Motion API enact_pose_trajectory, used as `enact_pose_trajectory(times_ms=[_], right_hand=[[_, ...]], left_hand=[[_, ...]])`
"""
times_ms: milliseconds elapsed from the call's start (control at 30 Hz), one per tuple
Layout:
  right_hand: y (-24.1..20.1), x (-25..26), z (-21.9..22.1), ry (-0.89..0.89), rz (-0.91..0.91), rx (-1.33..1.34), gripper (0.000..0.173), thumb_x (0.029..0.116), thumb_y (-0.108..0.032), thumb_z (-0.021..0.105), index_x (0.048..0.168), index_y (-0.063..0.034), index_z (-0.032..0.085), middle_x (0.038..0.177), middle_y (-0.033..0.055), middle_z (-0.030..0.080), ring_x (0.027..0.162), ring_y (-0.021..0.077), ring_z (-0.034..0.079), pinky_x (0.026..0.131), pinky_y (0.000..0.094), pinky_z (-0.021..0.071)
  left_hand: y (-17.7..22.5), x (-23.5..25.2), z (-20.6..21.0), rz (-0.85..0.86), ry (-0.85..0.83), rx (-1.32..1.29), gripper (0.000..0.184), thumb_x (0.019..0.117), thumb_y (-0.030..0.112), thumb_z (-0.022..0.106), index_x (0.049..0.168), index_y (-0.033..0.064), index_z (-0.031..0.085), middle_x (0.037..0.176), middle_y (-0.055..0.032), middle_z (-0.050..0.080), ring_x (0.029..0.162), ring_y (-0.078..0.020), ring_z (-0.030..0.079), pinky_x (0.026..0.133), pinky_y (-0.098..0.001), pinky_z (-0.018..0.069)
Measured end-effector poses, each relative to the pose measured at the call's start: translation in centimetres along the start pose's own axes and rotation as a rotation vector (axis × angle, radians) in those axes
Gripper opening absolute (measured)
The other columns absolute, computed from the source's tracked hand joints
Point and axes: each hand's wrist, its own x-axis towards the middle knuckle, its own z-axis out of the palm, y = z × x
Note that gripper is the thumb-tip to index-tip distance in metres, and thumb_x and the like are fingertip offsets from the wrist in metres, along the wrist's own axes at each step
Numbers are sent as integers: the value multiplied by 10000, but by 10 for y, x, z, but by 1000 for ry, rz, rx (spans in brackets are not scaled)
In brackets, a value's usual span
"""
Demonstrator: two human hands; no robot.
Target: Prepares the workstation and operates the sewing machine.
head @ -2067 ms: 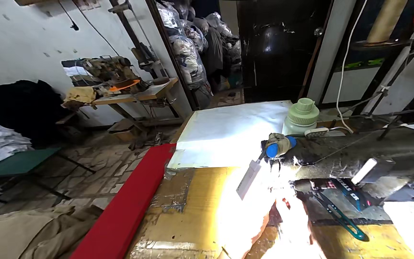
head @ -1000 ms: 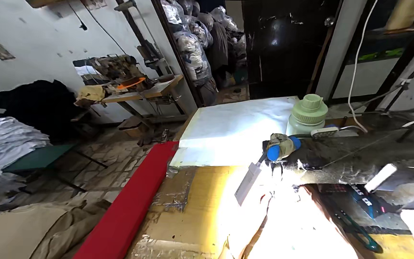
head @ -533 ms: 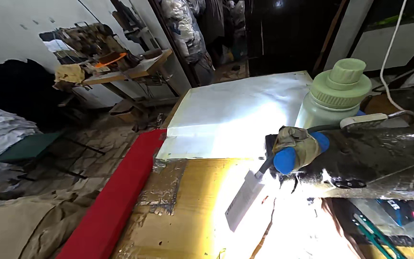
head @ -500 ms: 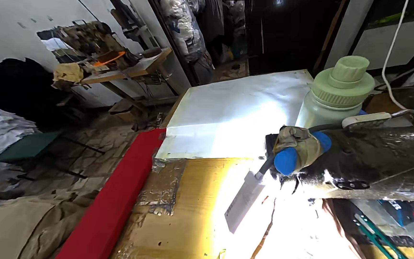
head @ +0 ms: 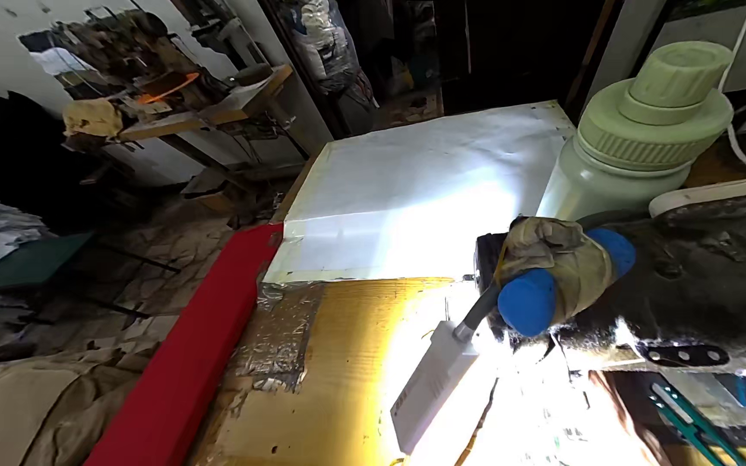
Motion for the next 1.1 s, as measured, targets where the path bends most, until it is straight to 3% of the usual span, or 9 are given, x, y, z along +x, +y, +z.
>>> enact_pose_trajectory(times_ms=[100, 267, 567, 633, 733, 833, 900, 1000, 1100], right_hand=[[2, 0, 2, -37, 21, -8, 332, 995, -125, 545, 1161, 121, 692, 1201, 294, 687, 1184, 387, 642, 1086, 428, 436], [20, 1, 18, 168, -134, 9, 286, 934, -104, 592, 1056, 122, 719, 1057, 280, 727, 1020, 384, 705, 958, 420, 521], [29, 3, 20, 71, -44, 35, 374, 987, -192, 581, 1167, 116, 693, 1200, 278, 694, 1189, 397, 639, 1100, 456, 430], [36, 4, 26, 140, -110, 1, 361, 973, -212, 580, 1109, 94, 715, 1136, 267, 715, 1129, 393, 668, 1058, 463, 460], [5, 8, -8, -142, 58, -4, 378, 1039, -174, 506, 1243, 99, 670, 1291, 269, 656, 1281, 360, 582, 1157, 417, 356], [42, -4, 30, 245, -189, 104, 336, 911, -120, 625, 1096, 157, 675, 1107, 296, 705, 1080, 379, 677, 998, 426, 492], [52, -5, 41, 323, -239, 122, 345, 910, -127, 621, 1099, 157, 668, 1100, 289, 707, 1060, 377, 685, 985, 442, 501], [19, -11, 9, 114, -116, 98, 353, 959, -79, 571, 1175, 191, 643, 1211, 328, 671, 1178, 403, 642, 1070, 391, 454], [17, -12, 10, 114, -82, 133, 386, 963, -80, 571, 1206, 219, 603, 1244, 350, 642, 1206, 402, 622, 1076, 366, 445]], left_hand=[[-6, -1, 1, -18, -44, -58, 345, 984, 176, 593, 1122, -130, 674, 1086, -210, 707, 1044, -141, 658, 979, -277, 488], [-8, 0, 2, -65, -29, -67, 371, 967, 195, 625, 1138, -132, 666, 1114, -210, 703, 1073, -139, 651, 999, -277, 480], [-15, -3, 3, -39, -15, -74, 335, 978, 193, 621, 1111, -108, 683, 1063, -176, 712, 1023, -100, 656, 965, -258, 492], [-13, -4, 1, -30, -16, -97, 322, 980, 182, 618, 1112, -104, 684, 1065, -162, 712, 1026, -72, 650, 968, -233, 486], [-11, -3, 2, -42, -22, -191, 262, 983, 141, 611, 1085, -91, 679, 1004, -95, 709, 965, -10, 646, 925, -189, 507], [-15, -4, 3, 37, -47, -196, 295, 994, 116, 573, 1124, -130, 672, 1065, -152, 710, 1010, -12, 638, 959, -170, 472], [-14, -5, 1, 46, -83, -194, 311, 1010, 118, 550, 1155, -135, 658, 1099, -164, 696, 1034, -9, 618, 966, -155, 452], [-11, -3, 1, 61, -94, -256, 302, 998, 90, 560, 1158, -152, 645, 1091, -149, 696, 1019, 23, 615, 958, -140, 458], [-10, -3, 4, 20, -69, -302, 290, 985, 66, 577, 1160, -160, 624, 1086, -129, 690, 1026, 39, 610, 957, -134, 464]])
